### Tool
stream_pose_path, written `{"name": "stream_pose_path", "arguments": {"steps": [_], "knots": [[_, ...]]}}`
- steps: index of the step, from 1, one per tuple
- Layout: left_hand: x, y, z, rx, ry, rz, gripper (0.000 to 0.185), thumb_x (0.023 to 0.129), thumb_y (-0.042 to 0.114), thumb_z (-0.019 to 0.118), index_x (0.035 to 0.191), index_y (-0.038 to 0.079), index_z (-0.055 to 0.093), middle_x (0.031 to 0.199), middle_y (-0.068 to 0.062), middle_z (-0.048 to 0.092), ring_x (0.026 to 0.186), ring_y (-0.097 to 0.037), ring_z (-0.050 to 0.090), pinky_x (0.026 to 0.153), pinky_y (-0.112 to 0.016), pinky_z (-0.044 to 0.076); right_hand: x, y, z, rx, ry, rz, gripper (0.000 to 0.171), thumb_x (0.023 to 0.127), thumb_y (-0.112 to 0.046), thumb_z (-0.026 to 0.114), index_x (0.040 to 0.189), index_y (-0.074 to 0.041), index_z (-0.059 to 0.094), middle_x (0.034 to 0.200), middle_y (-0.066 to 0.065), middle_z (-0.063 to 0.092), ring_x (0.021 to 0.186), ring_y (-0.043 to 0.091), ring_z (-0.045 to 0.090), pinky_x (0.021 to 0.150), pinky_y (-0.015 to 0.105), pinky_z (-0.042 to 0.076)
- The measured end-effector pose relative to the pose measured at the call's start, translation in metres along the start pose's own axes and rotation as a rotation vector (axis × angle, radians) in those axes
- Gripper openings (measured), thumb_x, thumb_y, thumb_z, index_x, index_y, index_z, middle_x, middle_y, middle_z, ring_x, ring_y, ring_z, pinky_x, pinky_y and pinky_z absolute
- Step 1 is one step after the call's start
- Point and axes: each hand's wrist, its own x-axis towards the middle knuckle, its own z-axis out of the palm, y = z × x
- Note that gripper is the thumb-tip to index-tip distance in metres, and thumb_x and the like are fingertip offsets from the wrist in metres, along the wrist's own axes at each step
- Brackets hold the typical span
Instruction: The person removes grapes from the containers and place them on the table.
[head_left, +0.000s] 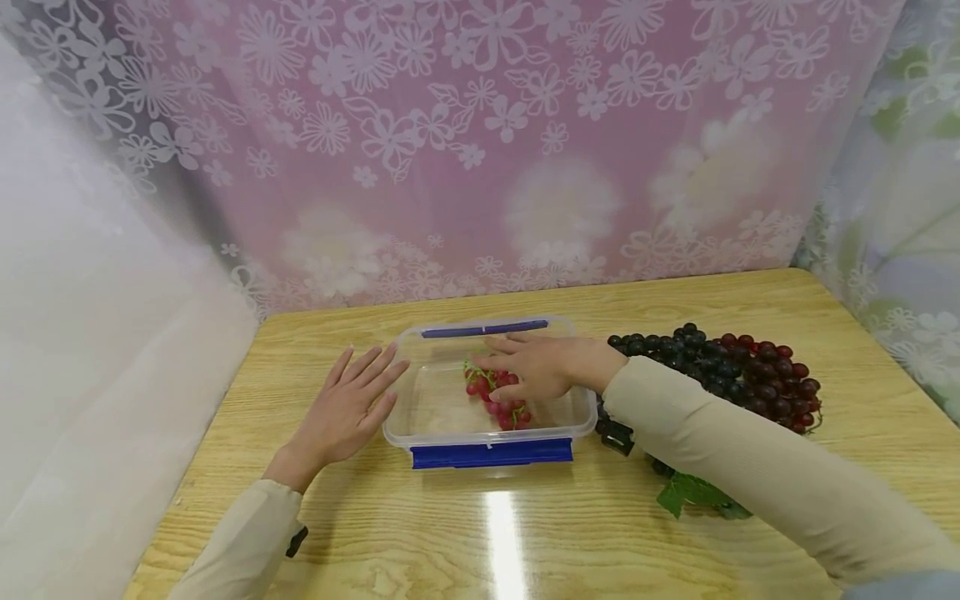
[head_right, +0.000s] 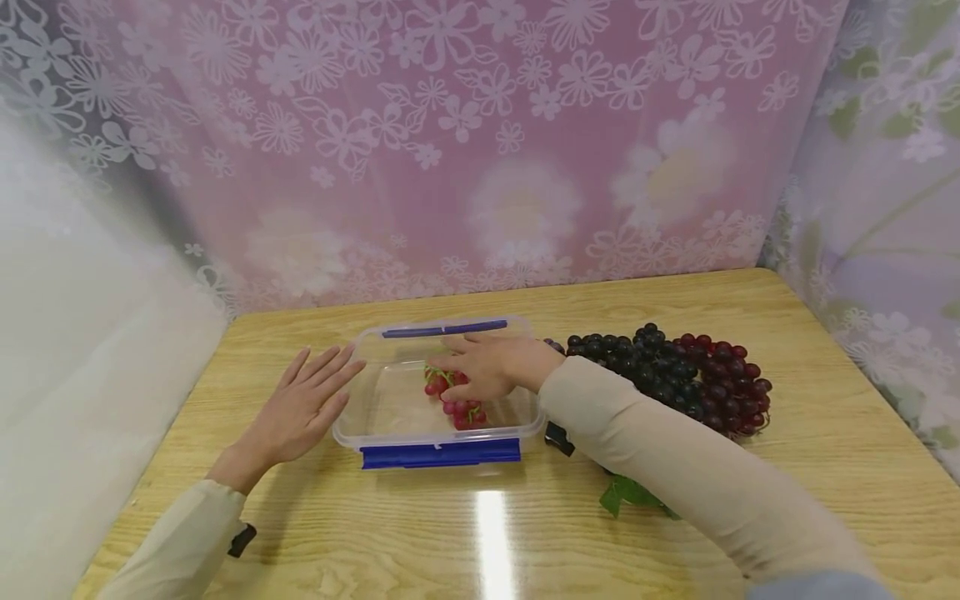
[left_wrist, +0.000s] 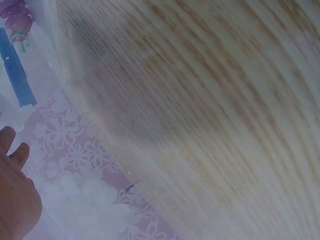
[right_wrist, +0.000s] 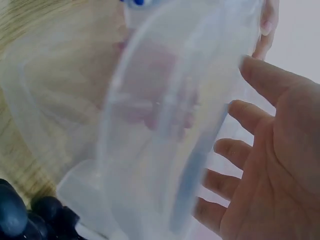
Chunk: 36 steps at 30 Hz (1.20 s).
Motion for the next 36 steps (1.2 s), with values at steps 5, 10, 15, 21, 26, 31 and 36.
{"name": "stream_pose_path", "arguments": {"steps": [5, 10, 15, 21, 26, 31, 36], "knots": [[0.000, 0.000, 0.000, -0.007, 0.003, -0.006, 0.049, 0.104, 0.037, 0.032, 0.148, 0.017, 0.039, 0.155, -0.006, 0.026, 0.141, -0.029, 0.023, 0.115, -0.048, 0.001, 0.004, 0.000, 0.003, 0.028, -0.016, -0.006, 0.060, 0.102, -0.047, 0.036, 0.155, -0.028, 0.016, 0.159, 0.008, 0.001, 0.144, 0.033, 0.004, 0.112, 0.056, 0.013], [0.001, 0.002, -0.001, -0.019, 0.003, -0.011, 0.049, 0.104, 0.036, 0.034, 0.148, 0.015, 0.040, 0.155, -0.006, 0.026, 0.141, -0.028, 0.022, 0.115, -0.048, 0.001, 0.007, 0.002, 0.007, 0.048, -0.025, -0.024, 0.059, 0.103, -0.042, 0.037, 0.155, -0.024, 0.017, 0.159, 0.011, 0.006, 0.144, 0.030, 0.008, 0.113, 0.051, 0.018], [0.001, 0.001, 0.000, -0.017, -0.005, -0.017, 0.048, 0.104, 0.033, 0.036, 0.148, 0.015, 0.039, 0.156, -0.006, 0.024, 0.141, -0.029, 0.022, 0.115, -0.047, 0.000, 0.010, 0.005, 0.009, 0.063, -0.005, -0.070, 0.058, 0.103, -0.032, 0.044, 0.154, -0.016, 0.021, 0.157, 0.014, 0.012, 0.143, 0.029, 0.014, 0.113, 0.045, 0.022], [0.001, 0.002, -0.001, -0.018, -0.006, -0.013, 0.049, 0.104, 0.036, 0.033, 0.148, 0.015, 0.040, 0.155, -0.006, 0.025, 0.142, -0.027, 0.021, 0.115, -0.047, 0.000, 0.016, 0.009, 0.013, 0.049, 0.081, -0.133, 0.049, 0.098, -0.013, 0.056, 0.144, -0.006, 0.042, 0.153, 0.013, 0.029, 0.139, 0.029, 0.027, 0.111, 0.041, 0.028], [0.001, 0.003, -0.001, -0.021, -0.007, -0.016, 0.049, 0.104, 0.036, 0.032, 0.148, 0.015, 0.040, 0.155, -0.007, 0.025, 0.142, -0.026, 0.020, 0.115, -0.047, 0.000, 0.019, 0.011, 0.016, 0.066, 0.108, -0.121, 0.035, 0.093, -0.005, 0.061, 0.127, -0.009, 0.058, 0.148, 0.011, 0.037, 0.132, 0.027, 0.039, 0.104, 0.038, 0.039], [0.000, 0.002, 0.000, -0.021, -0.001, -0.015, 0.049, 0.104, 0.036, 0.033, 0.148, 0.015, 0.040, 0.155, -0.007, 0.025, 0.142, -0.027, 0.021, 0.115, -0.047, 0.001, 0.021, 0.012, 0.021, 0.106, 0.153, -0.090, 0.029, 0.091, -0.002, 0.063, 0.118, -0.014, 0.065, 0.135, 0.009, 0.044, 0.114, 0.022, 0.051, 0.092, 0.035, 0.047], [0.000, 0.001, 0.000, -0.026, 0.007, -0.013, 0.048, 0.104, 0.033, 0.036, 0.148, 0.016, 0.039, 0.155, -0.007, 0.026, 0.141, -0.027, 0.023, 0.115, -0.048, 0.002, 0.026, 0.013, 0.025, 0.061, 0.188, -0.083, 0.017, 0.092, -0.008, 0.064, 0.107, -0.015, 0.066, 0.123, 0.008, 0.049, 0.098, 0.018, 0.054, 0.082, 0.032, 0.050]]}}
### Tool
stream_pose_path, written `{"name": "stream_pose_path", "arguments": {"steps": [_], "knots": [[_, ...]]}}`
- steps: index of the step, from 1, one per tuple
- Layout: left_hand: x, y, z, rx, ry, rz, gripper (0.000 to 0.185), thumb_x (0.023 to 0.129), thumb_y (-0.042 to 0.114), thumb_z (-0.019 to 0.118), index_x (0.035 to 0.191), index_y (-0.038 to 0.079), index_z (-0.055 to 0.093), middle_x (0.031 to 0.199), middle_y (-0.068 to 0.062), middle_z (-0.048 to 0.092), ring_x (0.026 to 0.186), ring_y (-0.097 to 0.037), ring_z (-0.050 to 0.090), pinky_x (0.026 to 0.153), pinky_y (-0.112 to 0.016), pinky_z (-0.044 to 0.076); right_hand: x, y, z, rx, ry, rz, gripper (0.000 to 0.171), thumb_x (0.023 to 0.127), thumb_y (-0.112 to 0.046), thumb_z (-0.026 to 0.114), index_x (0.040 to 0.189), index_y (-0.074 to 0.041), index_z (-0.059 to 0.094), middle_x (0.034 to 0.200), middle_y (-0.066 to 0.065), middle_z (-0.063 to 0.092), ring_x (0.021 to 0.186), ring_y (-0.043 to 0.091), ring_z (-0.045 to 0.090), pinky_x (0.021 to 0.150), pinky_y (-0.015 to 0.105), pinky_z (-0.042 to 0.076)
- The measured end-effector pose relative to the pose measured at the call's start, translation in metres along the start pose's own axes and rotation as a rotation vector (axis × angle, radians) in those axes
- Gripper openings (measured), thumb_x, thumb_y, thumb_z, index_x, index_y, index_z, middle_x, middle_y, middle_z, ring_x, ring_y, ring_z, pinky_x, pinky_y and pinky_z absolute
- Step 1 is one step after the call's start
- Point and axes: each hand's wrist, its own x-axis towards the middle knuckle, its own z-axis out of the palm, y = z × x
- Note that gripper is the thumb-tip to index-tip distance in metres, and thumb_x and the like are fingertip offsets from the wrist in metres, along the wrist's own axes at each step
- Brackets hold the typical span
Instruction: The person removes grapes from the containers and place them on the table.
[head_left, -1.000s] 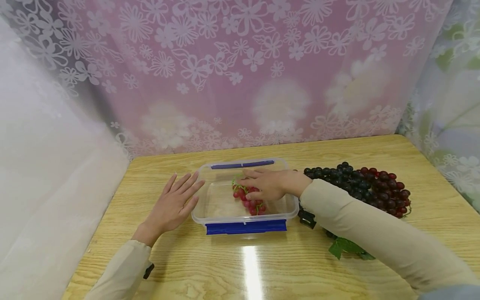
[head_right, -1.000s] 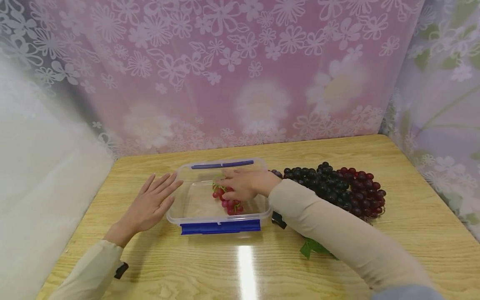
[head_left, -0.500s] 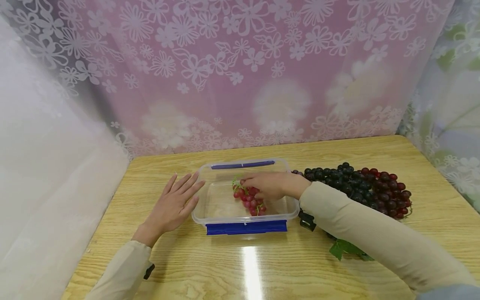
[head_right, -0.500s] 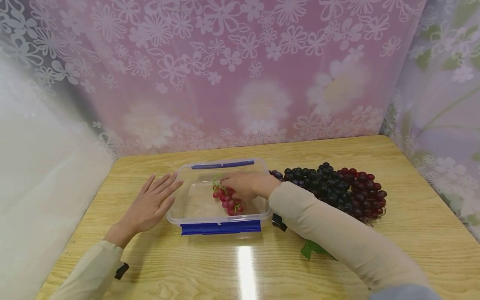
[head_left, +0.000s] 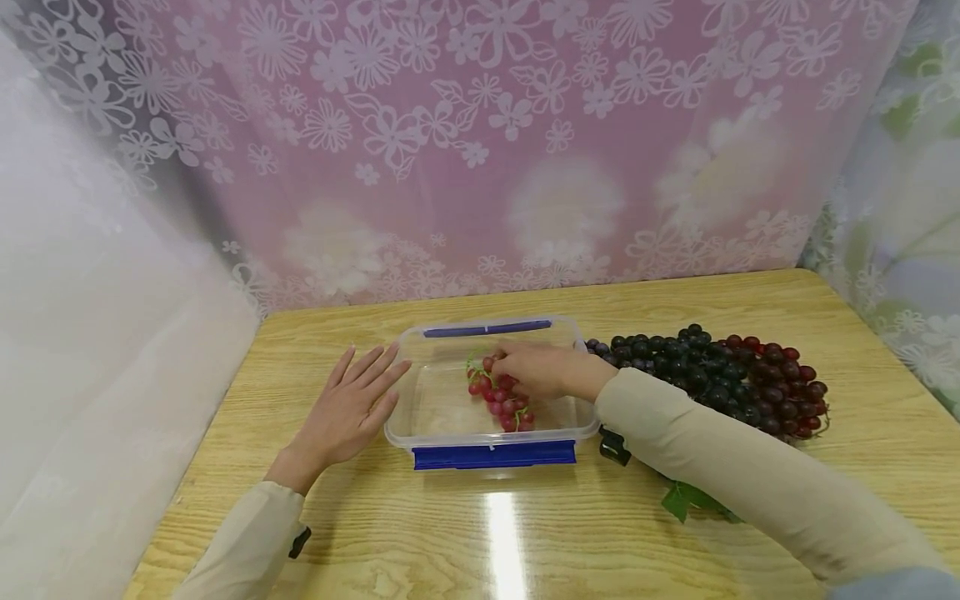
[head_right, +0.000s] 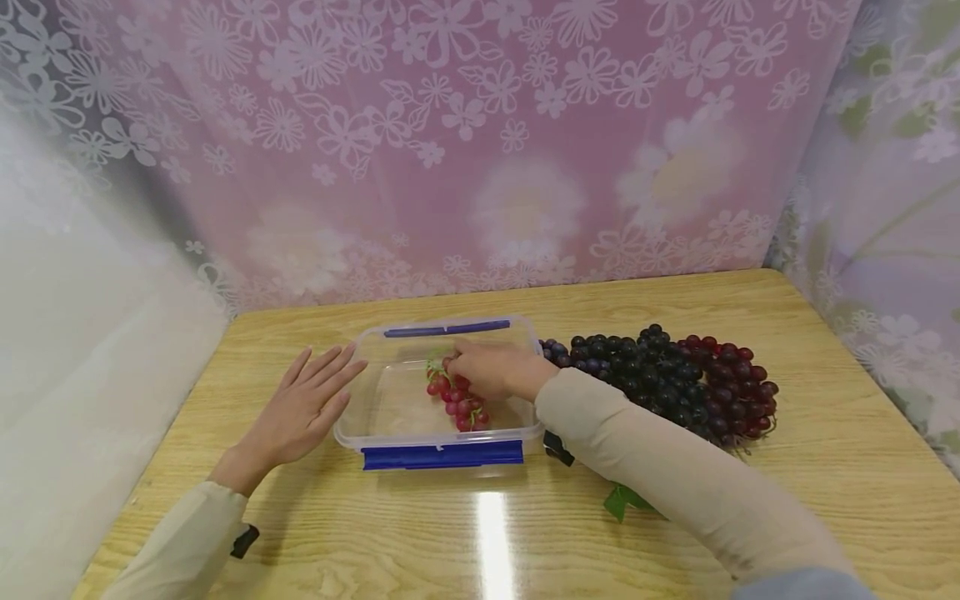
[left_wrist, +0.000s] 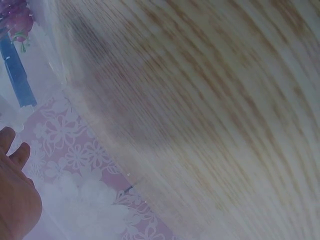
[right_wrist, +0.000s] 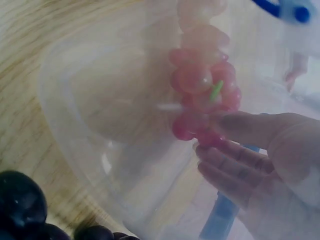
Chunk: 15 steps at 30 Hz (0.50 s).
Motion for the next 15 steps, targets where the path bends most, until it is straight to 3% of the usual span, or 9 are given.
{"name": "stream_pose_path", "arguments": {"steps": [5, 11, 15], "knots": [[0.0001, 0.0010, 0.0012, -0.014, 0.005, -0.004, 0.047, 0.103, 0.031, 0.039, 0.148, 0.016, 0.040, 0.155, -0.007, 0.026, 0.141, -0.028, 0.023, 0.115, -0.048, 0.001, 0.0032, 0.0010, 0.0034, -0.011, 0.011, 0.013, 0.009, 0.092, -0.010, 0.065, 0.100, -0.014, 0.068, 0.111, 0.007, 0.054, 0.089, 0.016, 0.055, 0.076, 0.029, 0.051], [0.0000, 0.0008, 0.0010, -0.025, 0.005, -0.013, 0.047, 0.104, 0.034, 0.035, 0.147, 0.016, 0.040, 0.154, -0.008, 0.027, 0.141, -0.029, 0.024, 0.115, -0.049, 0.002, 0.0082, 0.0041, 0.0052, 0.017, 0.027, 0.001, 0.010, 0.092, -0.009, 0.065, 0.100, -0.010, 0.070, 0.106, 0.007, 0.059, 0.094, 0.018, 0.058, 0.080, 0.029, 0.051], [0.0004, 0.0001, 0.0001, -0.024, -0.004, -0.017, 0.048, 0.104, 0.036, 0.034, 0.148, 0.016, 0.040, 0.155, -0.007, 0.026, 0.141, -0.028, 0.023, 0.115, -0.049, 0.002, 0.0097, 0.0058, 0.0049, 0.045, 0.007, -0.014, 0.004, 0.092, -0.010, 0.065, 0.093, -0.011, 0.068, 0.095, 0.001, 0.061, 0.083, 0.014, 0.057, 0.072, 0.027, 0.050]]}}
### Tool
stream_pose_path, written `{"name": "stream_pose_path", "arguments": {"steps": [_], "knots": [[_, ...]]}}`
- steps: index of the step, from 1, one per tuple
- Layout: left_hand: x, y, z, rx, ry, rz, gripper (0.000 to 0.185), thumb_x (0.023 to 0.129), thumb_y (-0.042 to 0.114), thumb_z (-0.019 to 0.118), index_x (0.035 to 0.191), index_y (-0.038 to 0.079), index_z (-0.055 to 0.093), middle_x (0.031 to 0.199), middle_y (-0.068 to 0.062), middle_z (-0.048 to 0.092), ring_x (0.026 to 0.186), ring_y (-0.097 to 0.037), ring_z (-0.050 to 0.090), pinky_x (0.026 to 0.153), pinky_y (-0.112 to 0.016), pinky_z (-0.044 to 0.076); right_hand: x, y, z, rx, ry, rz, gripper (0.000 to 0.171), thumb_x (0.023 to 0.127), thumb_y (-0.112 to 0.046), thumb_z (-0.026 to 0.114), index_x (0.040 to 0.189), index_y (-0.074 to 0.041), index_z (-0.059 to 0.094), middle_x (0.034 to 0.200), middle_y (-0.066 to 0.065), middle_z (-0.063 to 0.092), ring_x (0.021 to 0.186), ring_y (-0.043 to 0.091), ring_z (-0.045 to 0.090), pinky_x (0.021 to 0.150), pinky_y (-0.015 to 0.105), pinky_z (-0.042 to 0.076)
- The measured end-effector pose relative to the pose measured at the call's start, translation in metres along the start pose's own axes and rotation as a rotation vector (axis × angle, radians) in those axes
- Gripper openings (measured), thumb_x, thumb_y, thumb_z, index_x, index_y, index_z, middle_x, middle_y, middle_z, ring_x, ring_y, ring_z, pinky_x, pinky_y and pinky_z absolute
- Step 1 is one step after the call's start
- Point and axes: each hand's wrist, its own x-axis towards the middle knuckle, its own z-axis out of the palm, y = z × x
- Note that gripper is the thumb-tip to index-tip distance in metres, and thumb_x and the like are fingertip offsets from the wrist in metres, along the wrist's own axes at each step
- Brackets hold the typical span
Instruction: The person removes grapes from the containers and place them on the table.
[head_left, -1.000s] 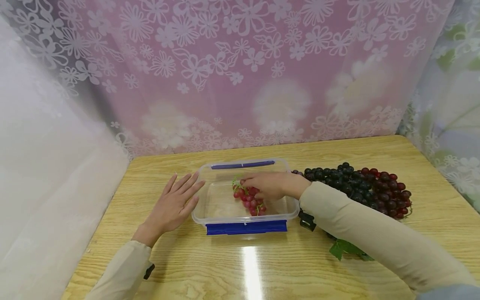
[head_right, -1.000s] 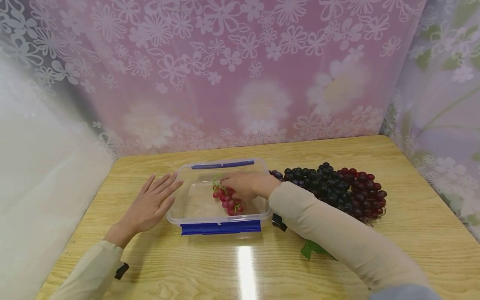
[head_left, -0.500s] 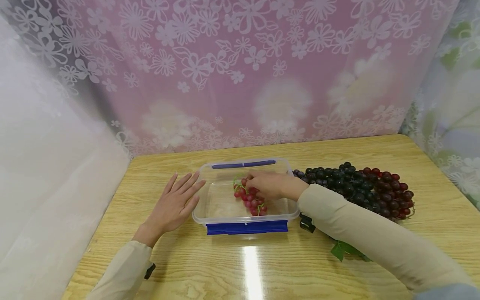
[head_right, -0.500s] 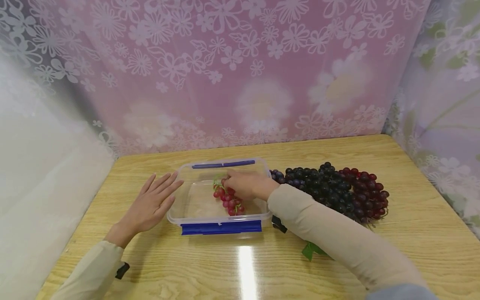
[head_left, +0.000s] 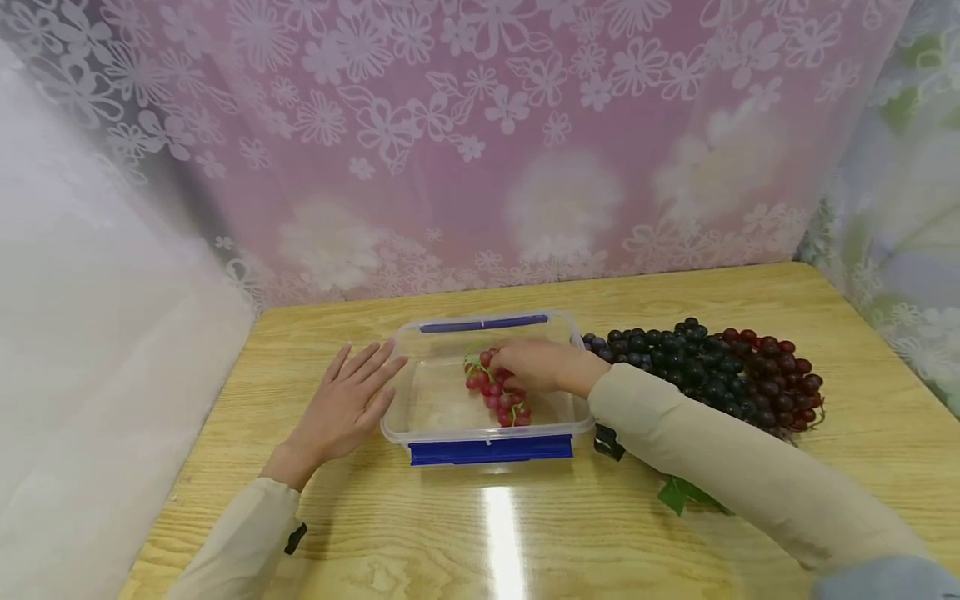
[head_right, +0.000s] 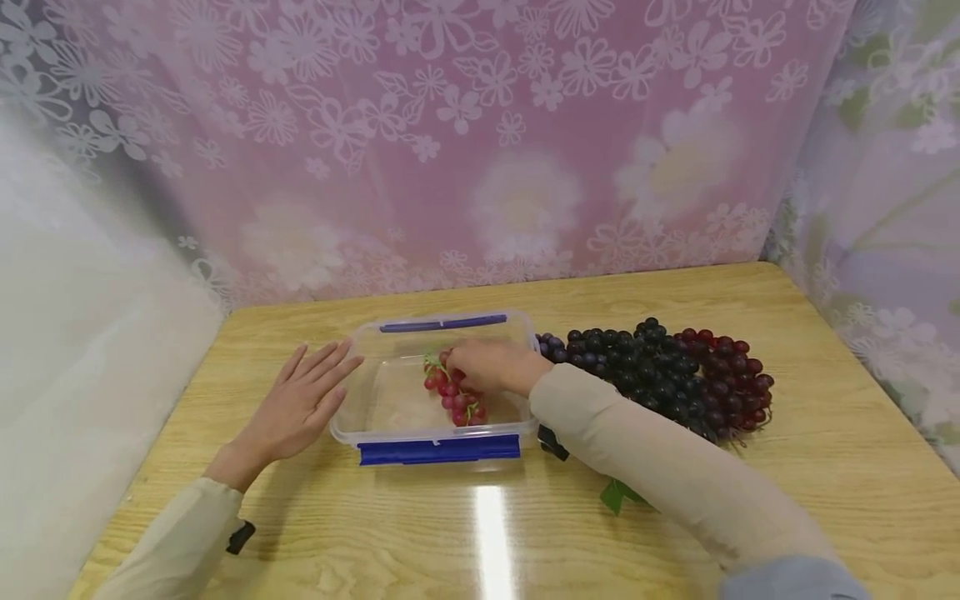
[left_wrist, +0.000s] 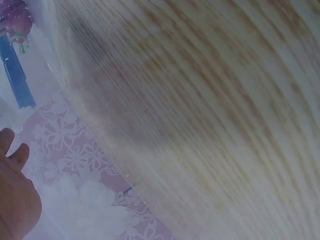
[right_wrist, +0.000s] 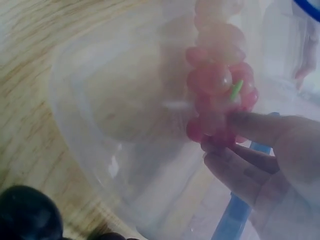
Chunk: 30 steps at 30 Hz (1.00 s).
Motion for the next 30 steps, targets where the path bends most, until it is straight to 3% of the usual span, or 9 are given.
{"name": "stream_pose_path", "arguments": {"steps": [5, 13, 18, 30], "knots": [[0.001, -0.001, -0.002, 0.004, -0.009, -0.001, 0.048, 0.104, 0.037, 0.033, 0.148, 0.017, 0.040, 0.155, -0.006, 0.025, 0.142, -0.027, 0.022, 0.115, -0.048, 0.001, 0.000, 0.001, -0.002, 0.013, -0.020, -0.019, 0.009, 0.093, -0.013, 0.064, 0.085, -0.013, 0.067, 0.085, -0.001, 0.058, 0.072, 0.012, 0.051, 0.064, 0.025, 0.046], [0.000, 0.001, 0.000, 0.008, -0.020, -0.005, 0.049, 0.105, 0.038, 0.031, 0.149, 0.019, 0.037, 0.156, -0.006, 0.024, 0.141, -0.027, 0.022, 0.115, -0.047, -0.001, -0.001, 0.002, -0.003, 0.013, -0.008, -0.020, 0.012, 0.092, -0.012, 0.065, 0.101, -0.009, 0.073, 0.094, 0.001, 0.064, 0.081, 0.010, 0.057, 0.070, 0.025, 0.050], [0.000, 0.001, 0.000, 0.008, -0.025, -0.007, 0.048, 0.105, 0.037, 0.032, 0.150, 0.020, 0.036, 0.156, -0.005, 0.024, 0.142, -0.026, 0.021, 0.115, -0.047, -0.001, -0.005, 0.003, -0.005, 0.026, 0.020, -0.038, 0.011, 0.092, -0.010, 0.065, 0.099, -0.009, 0.073, 0.092, 0.001, 0.065, 0.081, 0.011, 0.058, 0.069, 0.025, 0.050], [0.000, 0.002, 0.000, 0.006, -0.010, -0.006, 0.046, 0.103, 0.030, 0.040, 0.148, 0.018, 0.040, 0.155, -0.006, 0.026, 0.141, -0.027, 0.023, 0.115, -0.049, 0.002, -0.024, -0.007, -0.037, 0.017, 0.116, -0.040, 0.017, 0.094, -0.011, 0.061, 0.108, -0.010, 0.072, 0.101, 0.001, 0.065, 0.091, 0.014, 0.059, 0.074, 0.027, 0.051]]}}
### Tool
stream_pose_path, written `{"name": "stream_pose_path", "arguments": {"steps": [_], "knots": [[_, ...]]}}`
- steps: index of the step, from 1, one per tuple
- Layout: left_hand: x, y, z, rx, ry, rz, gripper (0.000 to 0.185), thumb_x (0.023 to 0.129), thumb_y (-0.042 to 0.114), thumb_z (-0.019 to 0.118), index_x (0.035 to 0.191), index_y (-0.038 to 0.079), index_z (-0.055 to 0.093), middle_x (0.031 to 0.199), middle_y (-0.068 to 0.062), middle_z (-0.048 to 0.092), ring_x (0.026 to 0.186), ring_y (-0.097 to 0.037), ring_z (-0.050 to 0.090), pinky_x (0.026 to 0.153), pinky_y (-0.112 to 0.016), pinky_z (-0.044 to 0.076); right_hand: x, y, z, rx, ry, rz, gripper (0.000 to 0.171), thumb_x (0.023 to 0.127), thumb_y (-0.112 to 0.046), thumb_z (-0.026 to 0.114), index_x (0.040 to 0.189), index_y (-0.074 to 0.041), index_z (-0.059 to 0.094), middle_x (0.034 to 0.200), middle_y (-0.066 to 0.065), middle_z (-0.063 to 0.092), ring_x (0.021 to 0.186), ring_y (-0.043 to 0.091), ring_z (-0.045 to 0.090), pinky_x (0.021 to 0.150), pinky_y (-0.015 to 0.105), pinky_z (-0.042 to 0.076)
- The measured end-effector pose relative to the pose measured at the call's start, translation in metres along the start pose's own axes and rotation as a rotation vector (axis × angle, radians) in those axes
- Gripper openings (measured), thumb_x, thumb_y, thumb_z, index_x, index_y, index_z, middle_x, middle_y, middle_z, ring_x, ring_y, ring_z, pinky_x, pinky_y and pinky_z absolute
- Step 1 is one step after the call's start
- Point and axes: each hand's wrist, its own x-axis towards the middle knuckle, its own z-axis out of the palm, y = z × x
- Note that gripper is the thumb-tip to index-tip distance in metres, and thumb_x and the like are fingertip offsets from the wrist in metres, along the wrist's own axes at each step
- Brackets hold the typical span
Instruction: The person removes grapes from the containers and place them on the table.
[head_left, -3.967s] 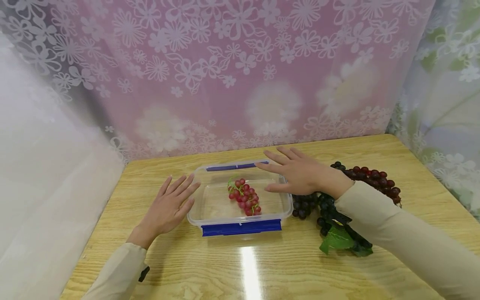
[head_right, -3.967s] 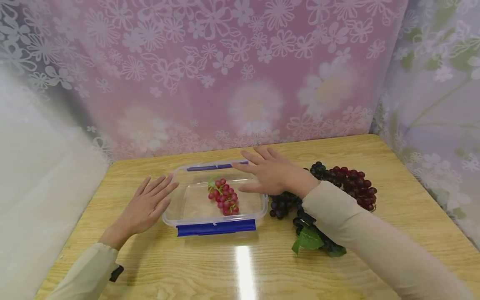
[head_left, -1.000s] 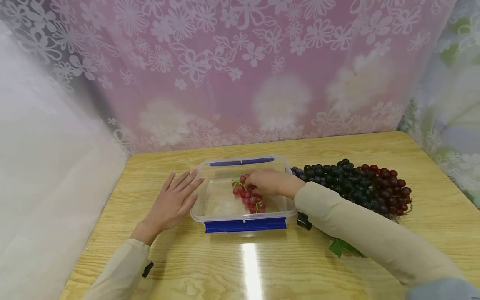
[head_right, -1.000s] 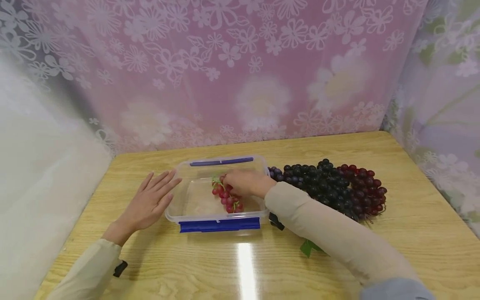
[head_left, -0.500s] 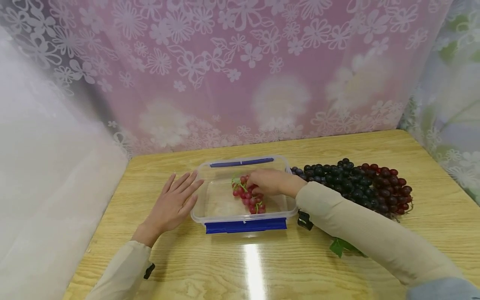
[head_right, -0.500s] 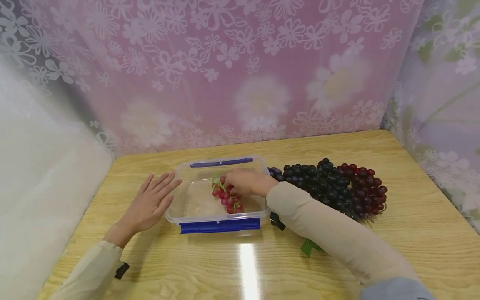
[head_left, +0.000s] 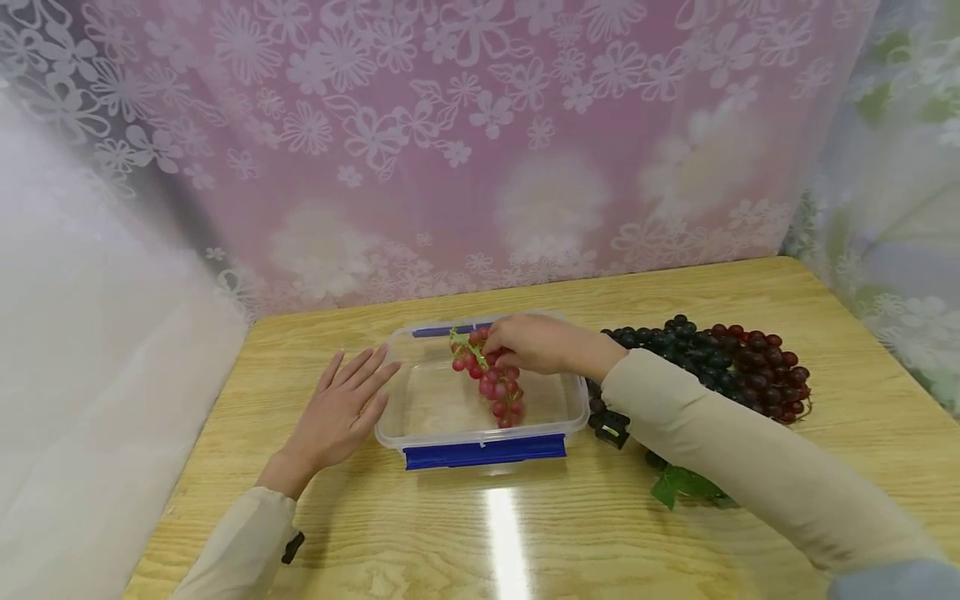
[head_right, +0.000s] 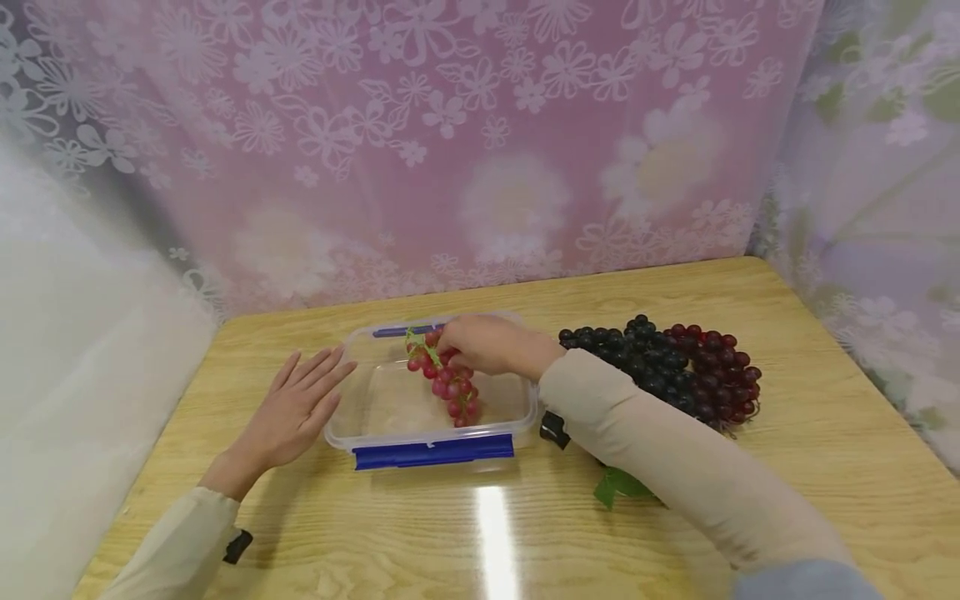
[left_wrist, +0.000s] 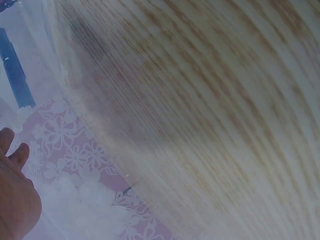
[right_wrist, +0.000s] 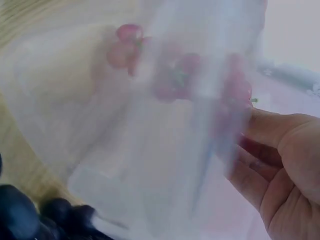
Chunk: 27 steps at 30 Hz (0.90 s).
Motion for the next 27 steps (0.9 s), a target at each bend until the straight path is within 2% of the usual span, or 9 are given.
{"name": "stream_pose_path", "arguments": {"steps": [4, 9, 13, 16, 22, 27], "knots": [[-0.001, 0.000, -0.001, 0.000, -0.003, -0.005, 0.046, 0.103, 0.030, 0.040, 0.148, 0.018, 0.040, 0.155, -0.006, 0.026, 0.141, -0.027, 0.023, 0.115, -0.048, 0.002, -0.005, -0.003, -0.010, 0.012, 0.024, 0.002, 0.022, 0.094, -0.011, 0.061, 0.114, -0.007, 0.070, 0.105, 0.003, 0.065, 0.094, 0.015, 0.060, 0.078, 0.028, 0.051], [-0.001, 0.001, -0.002, -0.005, -0.006, -0.005, 0.046, 0.103, 0.032, 0.038, 0.147, 0.018, 0.041, 0.155, -0.006, 0.025, 0.141, -0.028, 0.023, 0.115, -0.048, 0.001, -0.015, 0.001, -0.021, 0.079, 0.079, -0.042, 0.022, 0.095, -0.010, 0.060, 0.114, -0.006, 0.069, 0.104, 0.003, 0.065, 0.090, 0.014, 0.060, 0.075, 0.028, 0.052], [-0.002, 0.001, -0.002, -0.014, 0.001, -0.002, 0.046, 0.103, 0.031, 0.040, 0.147, 0.018, 0.041, 0.155, -0.006, 0.026, 0.141, -0.028, 0.023, 0.115, -0.048, 0.000, -0.026, 0.004, -0.031, 0.126, 0.118, -0.032, 0.025, 0.096, -0.010, 0.058, 0.118, -0.005, 0.067, 0.110, 0.005, 0.065, 0.094, 0.014, 0.061, 0.077, 0.030, 0.053], [-0.002, 0.001, -0.001, -0.016, 0.003, 0.003, 0.046, 0.103, 0.032, 0.039, 0.147, 0.017, 0.041, 0.155, -0.006, 0.026, 0.141, -0.029, 0.024, 0.115, -0.048, 0.000, -0.036, 0.005, -0.039, 0.128, 0.150, -0.035, 0.025, 0.096, -0.010, 0.059, 0.118, -0.005, 0.067, 0.113, 0.006, 0.065, 0.094, 0.014, 0.062, 0.077, 0.031, 0.053], [-0.001, 0.001, -0.001, -0.011, 0.013, 0.013, 0.046, 0.103, 0.031, 0.039, 0.147, 0.017, 0.042, 0.155, -0.008, 0.027, 0.140, -0.030, 0.025, 0.115, -0.049, 0.001, -0.055, 0.007, -0.057, 0.133, 0.229, -0.062, 0.021, 0.094, -0.005, 0.059, 0.113, -0.004, 0.069, 0.106, 0.006, 0.067, 0.088, 0.014, 0.063, 0.072, 0.031, 0.053], [0.000, 0.002, -0.001, -0.005, 0.008, 0.015, 0.047, 0.104, 0.033, 0.037, 0.147, 0.016, 0.042, 0.155, -0.008, 0.026, 0.140, -0.030, 0.024, 0.115, -0.047, 0.001, -0.076, 0.015, -0.076, 0.084, 0.267, -0.042, 0.023, 0.094, -0.006, 0.060, 0.115, -0.006, 0.069, 0.109, 0.006, 0.067, 0.088, 0.015, 0.064, 0.072, 0.033, 0.053]]}}
